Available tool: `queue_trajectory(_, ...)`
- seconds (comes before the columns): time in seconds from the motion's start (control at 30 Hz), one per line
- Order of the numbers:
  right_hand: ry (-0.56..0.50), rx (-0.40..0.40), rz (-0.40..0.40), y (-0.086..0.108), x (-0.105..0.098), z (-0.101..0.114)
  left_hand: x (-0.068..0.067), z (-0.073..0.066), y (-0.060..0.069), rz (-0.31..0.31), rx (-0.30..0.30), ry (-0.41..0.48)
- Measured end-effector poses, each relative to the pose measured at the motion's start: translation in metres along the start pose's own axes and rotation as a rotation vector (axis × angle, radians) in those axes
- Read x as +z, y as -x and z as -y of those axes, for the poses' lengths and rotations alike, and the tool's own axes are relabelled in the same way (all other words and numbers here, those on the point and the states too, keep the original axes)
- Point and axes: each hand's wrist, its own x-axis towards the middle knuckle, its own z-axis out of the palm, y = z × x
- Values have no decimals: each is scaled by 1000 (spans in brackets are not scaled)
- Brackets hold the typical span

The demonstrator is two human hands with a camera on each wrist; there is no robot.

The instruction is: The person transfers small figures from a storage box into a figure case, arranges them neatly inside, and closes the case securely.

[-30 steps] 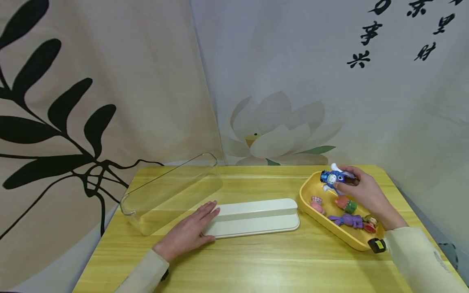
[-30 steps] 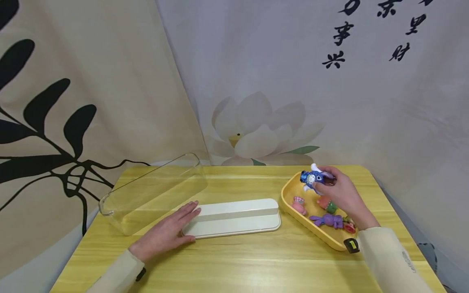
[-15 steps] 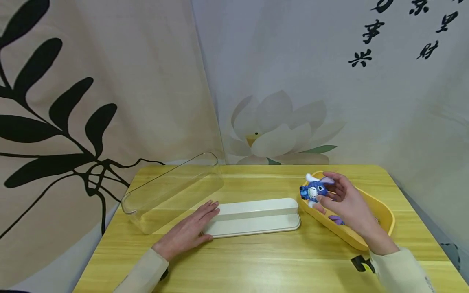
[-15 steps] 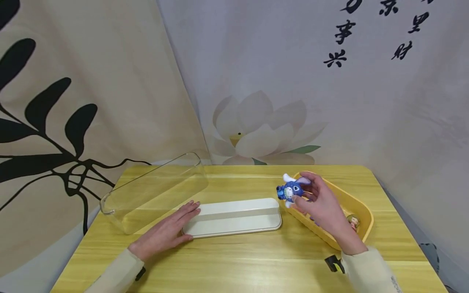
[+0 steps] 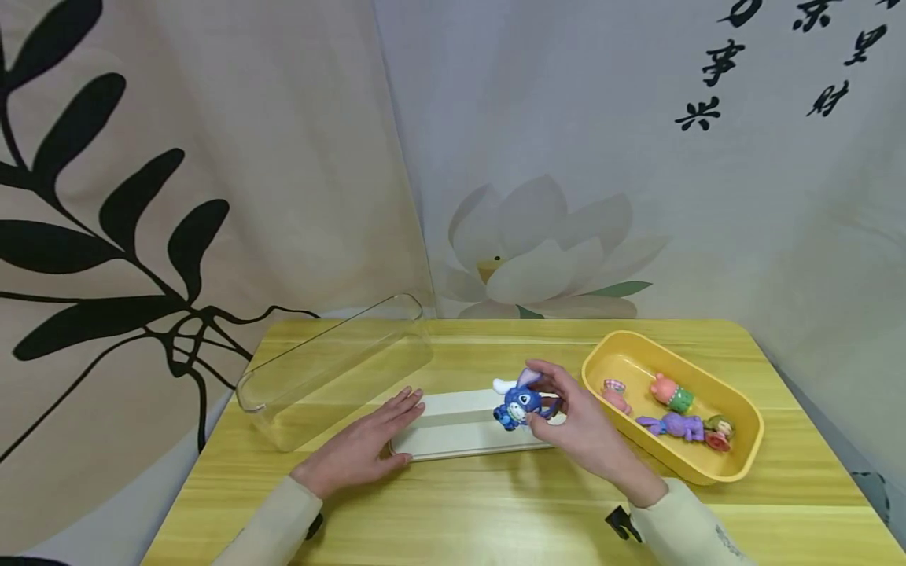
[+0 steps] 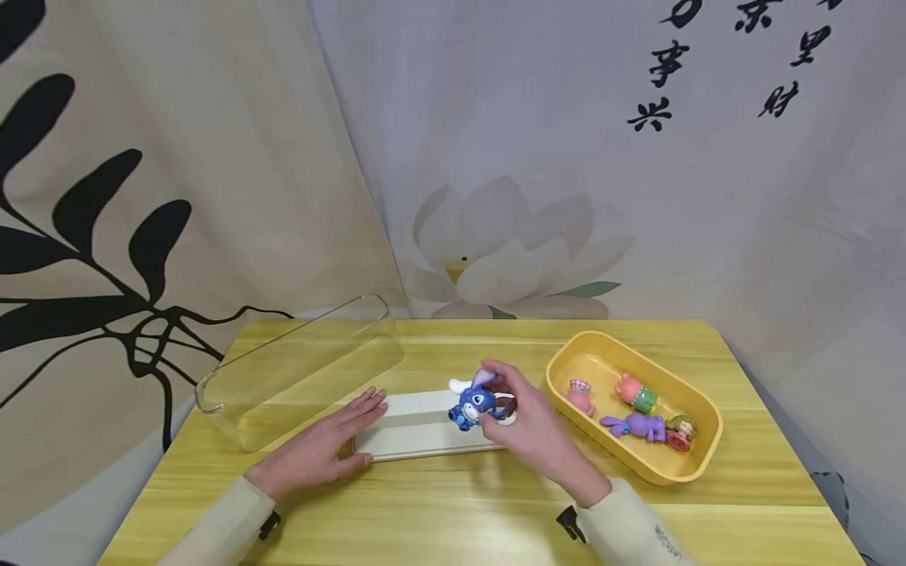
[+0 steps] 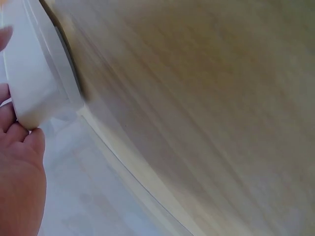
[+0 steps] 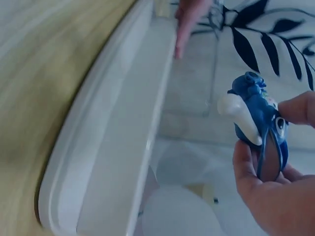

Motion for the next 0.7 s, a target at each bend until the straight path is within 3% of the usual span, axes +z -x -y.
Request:
queue_trajectory(0.33,80,-132,133,-19,54,-4,-2,1,-3,67,-57,68)
queue_trajectory(0.53,100,-206,220,-29,74,-4,-2,0,-2,92,-78,75)
queue_trajectory(0.7,213,-254,268,-36,84,-4,-2,2,-1,84,-82,83)
